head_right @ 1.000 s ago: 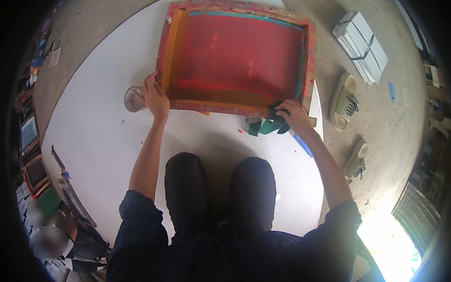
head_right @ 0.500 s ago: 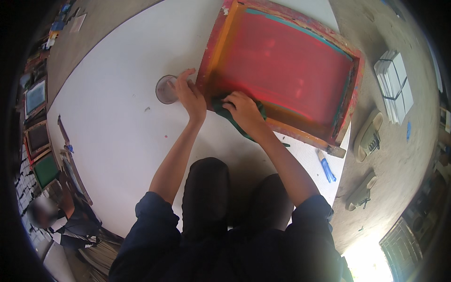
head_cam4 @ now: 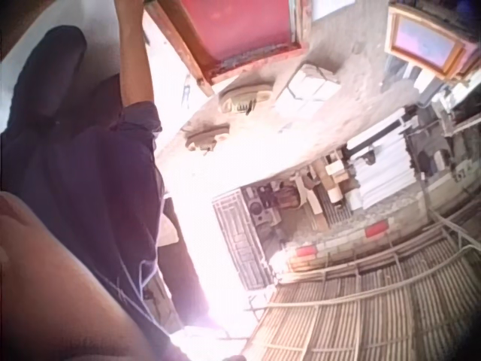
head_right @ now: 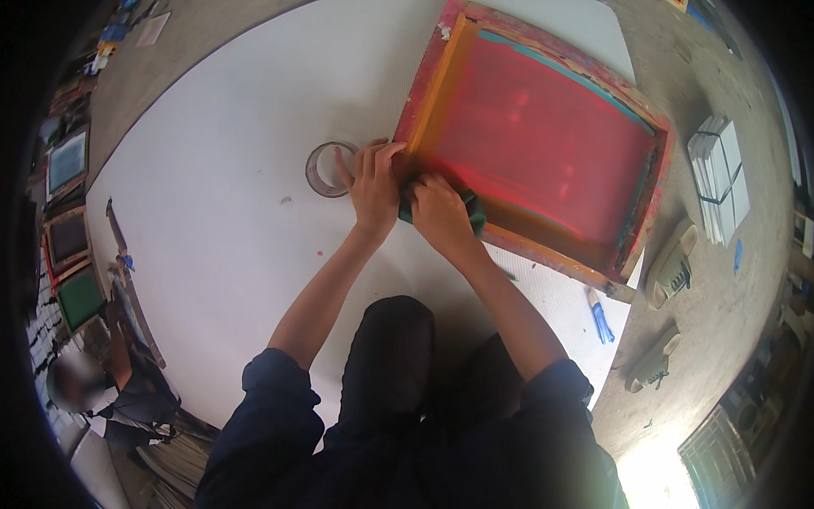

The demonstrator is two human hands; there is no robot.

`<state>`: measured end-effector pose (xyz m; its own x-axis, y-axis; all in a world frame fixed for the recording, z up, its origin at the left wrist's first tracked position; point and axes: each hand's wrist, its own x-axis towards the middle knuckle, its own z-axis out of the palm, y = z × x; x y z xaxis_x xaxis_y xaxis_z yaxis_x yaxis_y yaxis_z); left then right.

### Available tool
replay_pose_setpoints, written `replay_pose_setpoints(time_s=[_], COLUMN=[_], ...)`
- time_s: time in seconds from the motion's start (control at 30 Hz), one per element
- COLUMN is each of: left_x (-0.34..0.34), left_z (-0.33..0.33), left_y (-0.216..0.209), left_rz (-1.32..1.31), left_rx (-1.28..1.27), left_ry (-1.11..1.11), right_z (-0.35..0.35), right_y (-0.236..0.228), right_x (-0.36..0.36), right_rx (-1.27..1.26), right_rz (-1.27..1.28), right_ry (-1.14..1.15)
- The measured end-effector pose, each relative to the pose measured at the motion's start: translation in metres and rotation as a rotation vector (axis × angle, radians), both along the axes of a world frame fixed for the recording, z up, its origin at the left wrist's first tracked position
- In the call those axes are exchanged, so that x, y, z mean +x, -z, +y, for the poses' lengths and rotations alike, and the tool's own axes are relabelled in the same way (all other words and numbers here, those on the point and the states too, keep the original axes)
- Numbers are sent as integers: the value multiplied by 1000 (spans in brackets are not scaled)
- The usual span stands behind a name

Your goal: The person sits on the floor and assembles a screen printing frame by attaching orange plastic strips to the edges of a red mesh frame. They use a utility knife to trim the strips and a green cloth to wipe the frame surface.

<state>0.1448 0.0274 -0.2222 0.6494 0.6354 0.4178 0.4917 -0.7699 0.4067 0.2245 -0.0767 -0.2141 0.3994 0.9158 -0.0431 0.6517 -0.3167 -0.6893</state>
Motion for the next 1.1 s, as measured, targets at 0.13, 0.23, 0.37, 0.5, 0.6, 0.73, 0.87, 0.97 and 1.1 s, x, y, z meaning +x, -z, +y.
replay_pose_setpoints(time_s=[0.13,0.23,0.37,0.5,0.6,0.73,0.87,0.97,1.1], left_x=[-5,-5,-1,0,-2,-6,-4,-1,-4], left_z=[8,7,2,1,2,8,2,3,2], left_y=[-1,-3,-3,-1,2,4,1,3,6], left_rz=[69,82,92,75,77,66,62,55,67], left_rx=[43,13,3,18,32,57,-2,20,40], left_ry=[-19,-13,-43,-47,-44,-24,-29,-31,-28], right_z=[-19,-31,-15,11,26,23,22,26,9], right_y=[0,-2,4,20,24,29,23,15,7], right_x=[15,37,49,33,27,22,27,21,-4], right_rx=[0,-63,-124,-98,-93,-54,-84,-20,-34], right_rz=[39,214,252,90,-4,25,-58,-76,55], right_ry=[-27,-20,-93,-90,-31,-20,-67,56,153])
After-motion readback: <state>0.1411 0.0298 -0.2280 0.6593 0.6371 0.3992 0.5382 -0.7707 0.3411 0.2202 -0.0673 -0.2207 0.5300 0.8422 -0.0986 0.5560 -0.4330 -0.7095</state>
